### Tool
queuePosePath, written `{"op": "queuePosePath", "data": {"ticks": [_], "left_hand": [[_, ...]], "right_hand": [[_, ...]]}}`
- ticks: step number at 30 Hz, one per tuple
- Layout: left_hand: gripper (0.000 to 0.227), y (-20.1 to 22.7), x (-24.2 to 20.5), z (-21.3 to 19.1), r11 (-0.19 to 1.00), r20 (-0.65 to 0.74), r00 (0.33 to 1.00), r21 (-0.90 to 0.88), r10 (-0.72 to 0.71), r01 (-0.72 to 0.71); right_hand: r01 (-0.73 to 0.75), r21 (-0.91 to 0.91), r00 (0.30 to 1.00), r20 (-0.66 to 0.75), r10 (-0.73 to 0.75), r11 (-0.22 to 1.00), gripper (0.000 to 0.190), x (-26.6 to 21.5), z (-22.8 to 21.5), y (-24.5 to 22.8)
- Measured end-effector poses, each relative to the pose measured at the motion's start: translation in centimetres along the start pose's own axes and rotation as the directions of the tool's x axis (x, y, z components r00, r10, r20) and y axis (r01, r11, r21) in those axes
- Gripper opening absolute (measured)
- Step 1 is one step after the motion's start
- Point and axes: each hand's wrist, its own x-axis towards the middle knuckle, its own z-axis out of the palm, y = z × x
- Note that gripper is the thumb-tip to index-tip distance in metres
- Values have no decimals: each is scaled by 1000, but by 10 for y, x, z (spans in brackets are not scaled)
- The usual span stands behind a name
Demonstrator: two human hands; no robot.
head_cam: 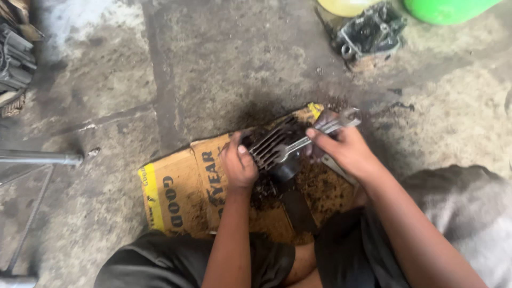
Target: The person disassembles an engine cylinder head by using a wrench and a metal strip to loosen parts and scrape surfaces.
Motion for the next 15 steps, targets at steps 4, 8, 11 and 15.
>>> {"op": "queuePosePath", "data": {"ticks": [4,8,11,15], "left_hand": [[49,-14,-20,-4,994,-24,999,112,21,-19],[49,-8,-8,-5,998,-15,1000,67,6,-5],[49,-7,-4,-5,998,1,999,-45,-32,32],[49,-3,-5,-1,997,-47,999,75,-12,15]], "right_hand": [[-32,298,998,57,16,954,19,-27,-9,0],[-111,250,989,-66,132,962,15,-2,23,1],[-56,-65,992,-116,49,996,20,-15,-1,-13],[273,434,950,18,-311,859,24,-10,-29,-8]]}}
